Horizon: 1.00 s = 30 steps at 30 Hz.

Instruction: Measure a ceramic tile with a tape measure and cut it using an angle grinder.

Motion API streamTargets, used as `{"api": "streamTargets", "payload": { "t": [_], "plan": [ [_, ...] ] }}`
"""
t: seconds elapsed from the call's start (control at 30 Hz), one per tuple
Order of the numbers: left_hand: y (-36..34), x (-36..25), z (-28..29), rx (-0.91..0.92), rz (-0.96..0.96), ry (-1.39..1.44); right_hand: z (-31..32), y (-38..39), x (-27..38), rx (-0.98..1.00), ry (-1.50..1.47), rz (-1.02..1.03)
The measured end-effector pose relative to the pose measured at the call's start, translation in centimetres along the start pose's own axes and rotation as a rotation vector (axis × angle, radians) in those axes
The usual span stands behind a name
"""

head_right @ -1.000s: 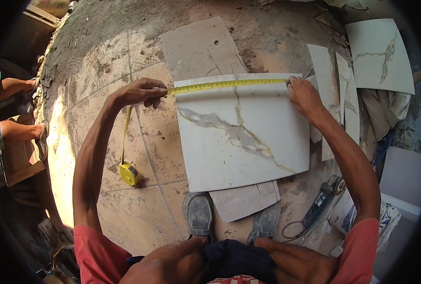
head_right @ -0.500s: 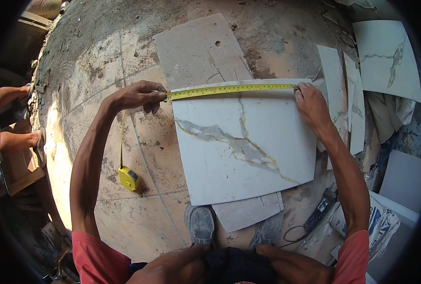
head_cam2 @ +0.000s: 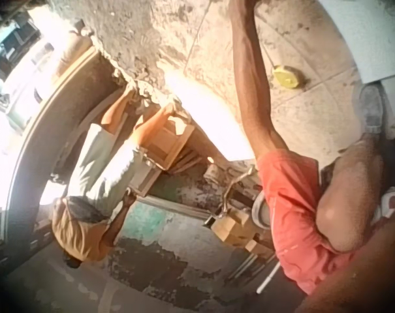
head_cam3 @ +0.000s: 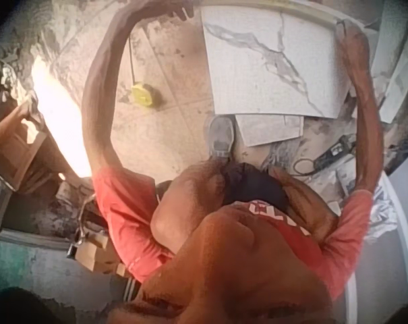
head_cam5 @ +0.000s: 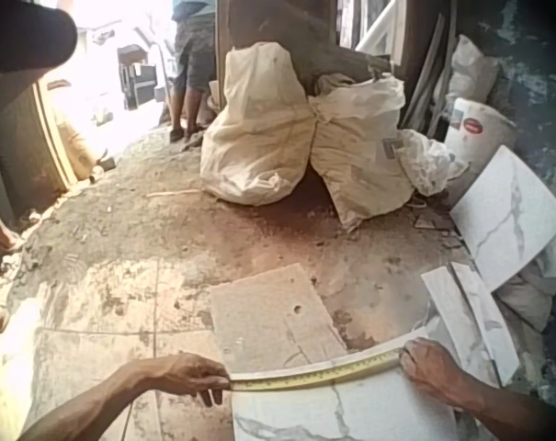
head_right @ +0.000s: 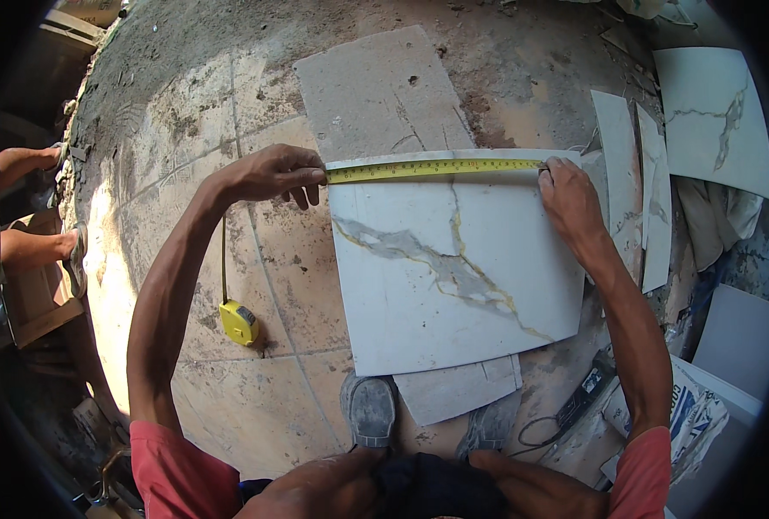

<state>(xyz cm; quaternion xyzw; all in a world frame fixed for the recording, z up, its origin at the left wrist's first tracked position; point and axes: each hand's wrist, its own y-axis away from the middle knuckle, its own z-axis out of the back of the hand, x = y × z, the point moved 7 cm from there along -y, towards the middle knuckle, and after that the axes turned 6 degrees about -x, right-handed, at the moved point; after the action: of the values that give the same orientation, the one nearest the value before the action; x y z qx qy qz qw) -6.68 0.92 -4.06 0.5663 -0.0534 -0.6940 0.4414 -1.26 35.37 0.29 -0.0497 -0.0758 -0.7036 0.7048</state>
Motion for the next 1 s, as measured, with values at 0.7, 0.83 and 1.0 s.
{"api": "streamTargets", "payload": {
  "t": [0.7, 0.83, 1.0],
  "plan": [
    [-0.24, 0.31, -0.43, -0.001, 0.017, 0.057, 0.11, 0.21, 0.0, -0.044, -0.045, 0.054],
    [-0.33, 0.38, -0.56, 0.0, 0.017, 0.064, -0.36, 0.16, -0.5, -0.064, -0.034, 0.054],
    [-0.26, 0.29, -0.4, -0.01, 0.002, 0.063, -0.44, 0.24, -0.53, -0.083, -0.075, 0.06]
  ]
}}
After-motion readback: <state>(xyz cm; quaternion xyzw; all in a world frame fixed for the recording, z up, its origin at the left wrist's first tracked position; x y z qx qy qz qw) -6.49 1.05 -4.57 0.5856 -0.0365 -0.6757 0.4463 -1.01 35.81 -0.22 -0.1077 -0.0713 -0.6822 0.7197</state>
